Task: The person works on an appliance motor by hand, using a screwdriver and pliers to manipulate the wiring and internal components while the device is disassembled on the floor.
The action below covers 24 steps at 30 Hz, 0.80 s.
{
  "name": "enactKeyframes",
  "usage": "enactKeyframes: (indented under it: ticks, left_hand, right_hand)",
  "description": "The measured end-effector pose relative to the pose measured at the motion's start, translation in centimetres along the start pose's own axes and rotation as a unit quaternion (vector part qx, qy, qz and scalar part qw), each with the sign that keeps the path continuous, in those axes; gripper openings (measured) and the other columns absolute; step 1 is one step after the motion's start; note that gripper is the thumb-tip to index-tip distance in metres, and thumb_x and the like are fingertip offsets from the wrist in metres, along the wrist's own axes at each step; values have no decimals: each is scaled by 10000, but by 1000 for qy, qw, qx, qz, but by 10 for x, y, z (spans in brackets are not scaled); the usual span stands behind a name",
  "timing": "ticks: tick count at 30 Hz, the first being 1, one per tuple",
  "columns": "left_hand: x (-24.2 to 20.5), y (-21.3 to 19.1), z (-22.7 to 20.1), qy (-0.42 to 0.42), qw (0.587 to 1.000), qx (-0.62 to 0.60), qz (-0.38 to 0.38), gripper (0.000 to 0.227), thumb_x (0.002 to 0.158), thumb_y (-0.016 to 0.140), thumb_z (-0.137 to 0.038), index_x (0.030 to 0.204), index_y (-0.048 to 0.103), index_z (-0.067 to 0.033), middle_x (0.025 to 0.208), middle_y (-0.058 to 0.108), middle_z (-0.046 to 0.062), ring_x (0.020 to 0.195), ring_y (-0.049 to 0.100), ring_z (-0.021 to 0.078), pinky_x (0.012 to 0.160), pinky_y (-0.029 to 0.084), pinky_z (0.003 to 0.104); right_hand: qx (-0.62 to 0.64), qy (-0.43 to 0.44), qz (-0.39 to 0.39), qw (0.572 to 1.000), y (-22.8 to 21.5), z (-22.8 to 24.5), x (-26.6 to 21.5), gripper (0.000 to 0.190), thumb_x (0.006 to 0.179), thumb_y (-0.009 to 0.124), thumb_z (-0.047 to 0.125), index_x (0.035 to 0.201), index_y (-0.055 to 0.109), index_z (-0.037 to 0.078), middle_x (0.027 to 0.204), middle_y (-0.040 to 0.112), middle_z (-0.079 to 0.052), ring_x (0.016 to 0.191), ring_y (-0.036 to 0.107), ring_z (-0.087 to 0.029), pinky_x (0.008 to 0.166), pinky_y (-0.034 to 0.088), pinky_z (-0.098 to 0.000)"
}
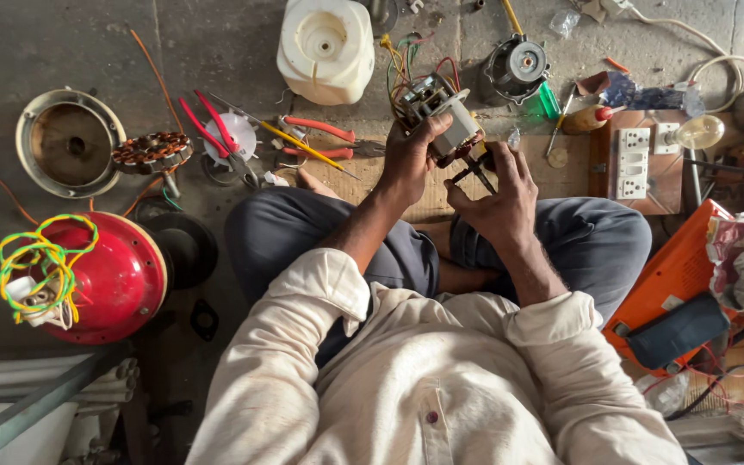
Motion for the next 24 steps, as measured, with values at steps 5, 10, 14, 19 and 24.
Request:
enactKeyframes:
  ticks: [5, 10, 14, 19, 24]
  left_hand:
    - [-1, 10, -10, 64, 995, -53, 56, 436, 855, 780, -180, 1213, 567, -48, 1068, 678, 56, 920, 728, 151, 813, 650, 321]
    - [14, -3, -60, 163, 986, 6, 30, 555, 877, 784, -278, 1318, 551, -35, 1159, 658, 87, 993, 679, 191, 826, 598, 347]
    - [19, -32, -105, 90, 980, -178, 18, 630, 951, 682, -459, 1375, 553, -12, 1223, 678, 188, 1068, 719, 274, 888, 667, 406]
    - [3, -26, -109, 57, 953, -295, 32, 708, 937, 621, -576, 1362, 550, -14, 1145, 690, 177, 955, 733, 342, 817, 672, 468]
    - [-8, -18, -87, -14, 950, -311, 16, 719, 967, 569, -619, 1392, 562, -39, 1159, 707, 178, 977, 731, 369, 862, 661, 474]
  right_hand:
    - [426, 286, 15, 858, 33, -59, -22, 376, 935, 711, 116, 1243, 665, -95, 1081, 711, -172, 964, 688, -318, 913, 599, -421]
    - [727, 436, 29, 530, 74, -80, -87, 439, 873, 692, 273, 1138, 613, -68, 1034, 708, -190, 943, 748, -334, 853, 635, -465]
    - [684, 321, 72, 651, 48, -100, -105, 336, 995, 671, 148, 1201, 581, -102, 1130, 672, -220, 1032, 709, -322, 996, 612, -507]
    - [721, 293, 43, 626, 43, -129, -107, 296, 966, 648, 148, 1157, 564, -62, 1097, 686, -262, 1044, 728, -398, 953, 611, -522]
    - [731, 273, 50, 624, 57, -147, -99, 269, 962, 646, 121, 1142, 564, -62, 1129, 697, -281, 1056, 731, -401, 956, 606, -509]
Point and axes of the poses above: each hand's wrist, its own x-axis towards the middle knuckle, its own y-axis out of the palm, z = x × y, the point moved 10 cm from there along x, towards the middle knuckle
